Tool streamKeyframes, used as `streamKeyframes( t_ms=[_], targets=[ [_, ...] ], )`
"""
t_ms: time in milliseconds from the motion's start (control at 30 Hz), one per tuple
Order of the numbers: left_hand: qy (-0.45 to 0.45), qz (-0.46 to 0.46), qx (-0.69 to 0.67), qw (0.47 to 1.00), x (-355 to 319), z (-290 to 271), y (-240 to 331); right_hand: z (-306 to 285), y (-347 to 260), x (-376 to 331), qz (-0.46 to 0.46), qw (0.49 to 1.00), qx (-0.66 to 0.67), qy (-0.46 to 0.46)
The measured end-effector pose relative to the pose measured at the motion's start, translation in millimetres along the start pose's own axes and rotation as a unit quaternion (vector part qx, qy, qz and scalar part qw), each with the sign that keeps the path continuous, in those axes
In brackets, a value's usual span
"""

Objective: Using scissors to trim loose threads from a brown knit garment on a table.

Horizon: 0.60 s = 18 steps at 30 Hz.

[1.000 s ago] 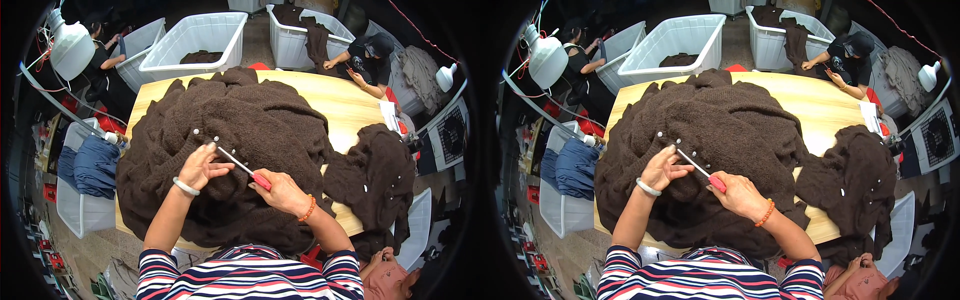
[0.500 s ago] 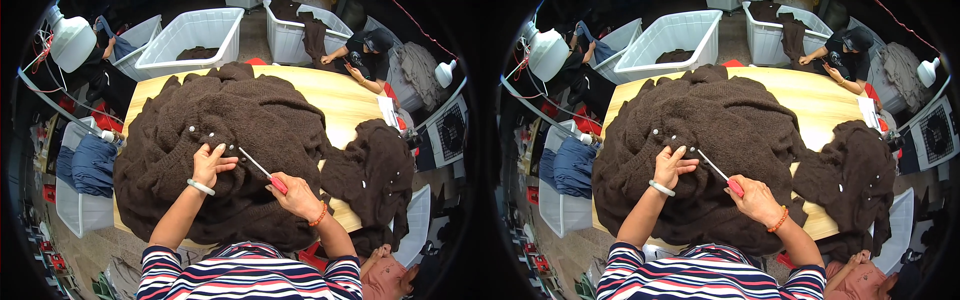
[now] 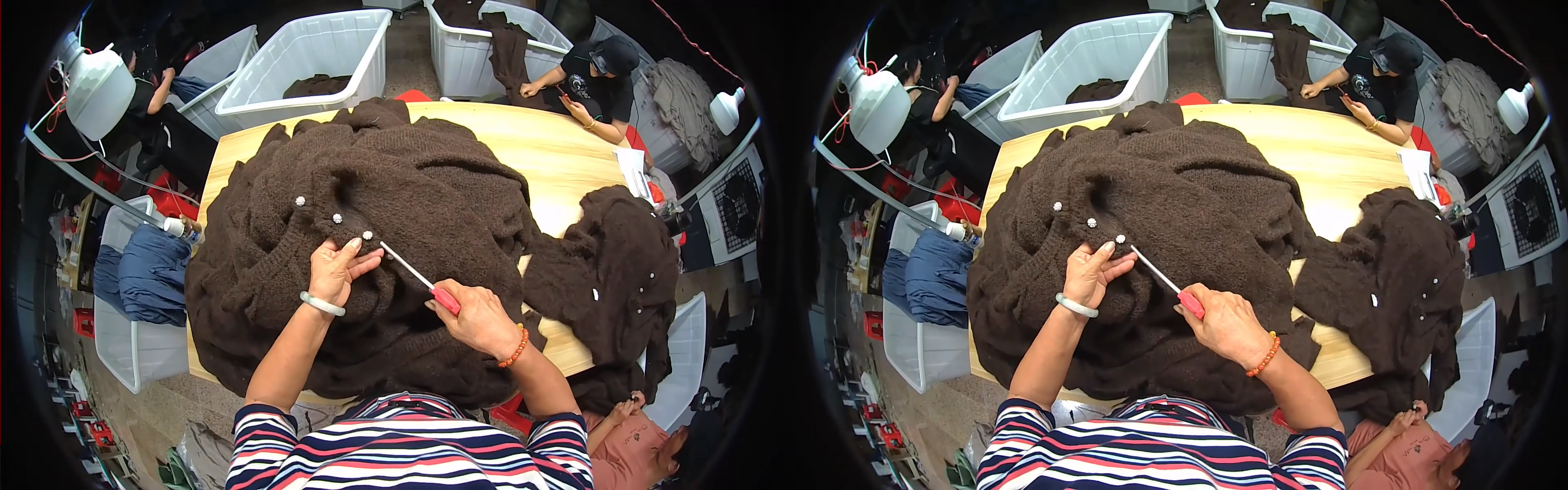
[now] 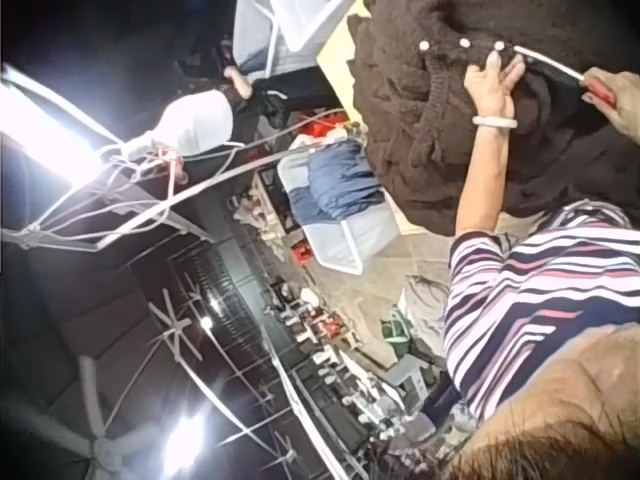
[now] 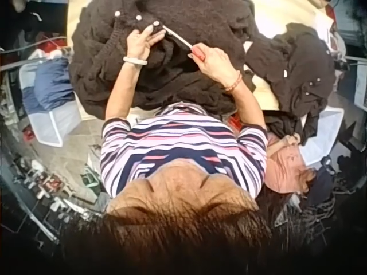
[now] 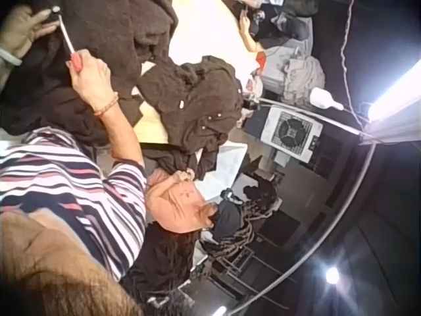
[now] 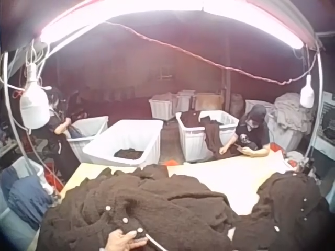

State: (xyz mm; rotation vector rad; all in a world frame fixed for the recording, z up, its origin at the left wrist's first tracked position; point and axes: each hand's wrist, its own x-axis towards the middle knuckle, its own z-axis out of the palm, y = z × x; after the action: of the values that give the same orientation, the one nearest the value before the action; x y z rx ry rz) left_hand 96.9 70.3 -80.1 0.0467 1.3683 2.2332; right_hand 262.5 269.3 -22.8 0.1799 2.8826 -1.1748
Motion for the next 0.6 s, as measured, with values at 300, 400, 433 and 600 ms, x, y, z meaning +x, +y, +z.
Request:
streamKeyframes(
  t_ms=[300, 400, 433, 600],
  targets=[
    [-0.015, -0.148, 0.027, 0.989, -10.6, 16.7, -27.5, -9.6, 17.4, -20.2, -0.011, 0.999, 0.023, 0.025],
    [0.021, -0.072, -0.005, 0.997, -3.2, 18.5, -42.4, -12.0, 20.0, -28.2, -0.003, 1.0, 0.008, 0.016],
    [0.02, -0.074, -0.007, 0.997, -2.4, 18.2, -43.9, -13.4, 18.5, -32.1, 0.025, 0.999, -0.025, -0.014],
    [-0.001, -0.056, -0.006, 0.998, -5.3, 22.2, -39.3, -18.5, 15.7, -41.9, 0.067, 0.995, -0.069, -0.041]
  ],
)
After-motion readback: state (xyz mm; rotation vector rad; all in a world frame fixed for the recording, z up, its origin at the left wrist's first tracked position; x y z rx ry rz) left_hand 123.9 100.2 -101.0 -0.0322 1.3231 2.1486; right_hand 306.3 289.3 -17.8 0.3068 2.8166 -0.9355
